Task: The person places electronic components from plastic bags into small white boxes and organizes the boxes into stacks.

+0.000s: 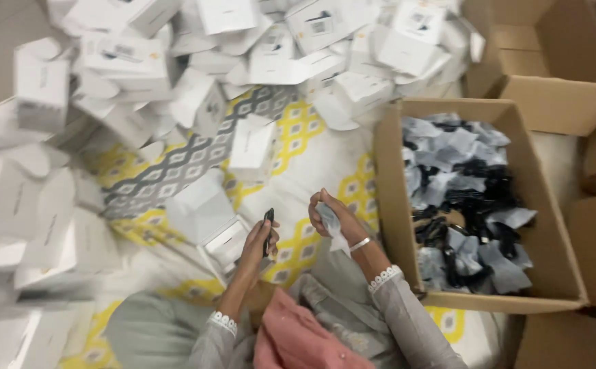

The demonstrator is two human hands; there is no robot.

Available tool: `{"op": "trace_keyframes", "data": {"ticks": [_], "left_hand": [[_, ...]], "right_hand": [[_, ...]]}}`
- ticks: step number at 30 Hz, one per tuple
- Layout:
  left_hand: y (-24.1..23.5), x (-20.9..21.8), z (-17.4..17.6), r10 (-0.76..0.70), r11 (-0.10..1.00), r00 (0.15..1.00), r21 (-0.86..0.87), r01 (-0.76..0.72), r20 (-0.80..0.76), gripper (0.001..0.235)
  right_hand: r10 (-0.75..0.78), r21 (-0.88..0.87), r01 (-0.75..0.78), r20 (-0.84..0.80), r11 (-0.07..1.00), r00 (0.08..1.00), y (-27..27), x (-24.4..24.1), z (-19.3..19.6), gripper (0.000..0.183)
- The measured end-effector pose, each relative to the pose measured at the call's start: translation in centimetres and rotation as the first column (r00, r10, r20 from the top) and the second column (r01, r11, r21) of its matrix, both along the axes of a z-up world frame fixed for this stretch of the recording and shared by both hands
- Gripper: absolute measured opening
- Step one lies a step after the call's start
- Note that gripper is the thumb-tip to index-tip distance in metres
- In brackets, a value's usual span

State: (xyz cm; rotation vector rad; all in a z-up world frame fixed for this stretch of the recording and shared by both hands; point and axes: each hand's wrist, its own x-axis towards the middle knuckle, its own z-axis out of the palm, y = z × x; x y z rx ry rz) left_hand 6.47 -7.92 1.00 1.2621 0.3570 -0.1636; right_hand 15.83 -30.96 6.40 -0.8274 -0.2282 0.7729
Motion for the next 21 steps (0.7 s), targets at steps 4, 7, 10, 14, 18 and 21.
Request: {"op": "trace_keyframes", "data": {"ticks": [4,7,10,14,18,21], "left_hand": [[4.8,-3.5,3.7,0.172,0.984,0.985,0.046,-0.171,-0.012,0.041],[7.0,-5.1,3.1,0.212,0.977,0.976,0.010,-0.212,-0.046,0.041],[9.0,-4.9,-2.4,0.238,0.971,0.971,0.003,-0.238,-0.004,0.040],[8.8,-3.8,-4.5,0.137,0.742,0.981,0.641,-0.196,0.141,0.035],[7.5,-2.6,-5.3,-0.106,0.109,0.991,0.992,-0.069,0.081,0.030],[5.7,-2.6,-2.8,-0.025,0.161,0.975,0.963,-0.216,0.223,0.036]], "right_hand": [[-0.004,-0.116,-0.011,-0.131,0.993,0.991,8.1,-1.9,-5.4,0.040],[-0.022,-0.087,0.000,-0.253,0.996,0.967,10.6,-3.2,-8.7,0.047],[0.014,-0.085,-0.042,-0.310,0.995,0.951,9.9,-4.2,-9.1,0.048],[-0.010,-0.042,0.000,-0.241,0.999,0.970,7.8,-3.3,-12.0,0.045],[-0.077,0.056,0.093,-0.243,0.994,0.967,7.6,-2.6,-11.5,0.049],[-0.092,0.008,0.097,-0.252,0.995,0.963,8.0,-2.9,-11.6,0.056]]}}
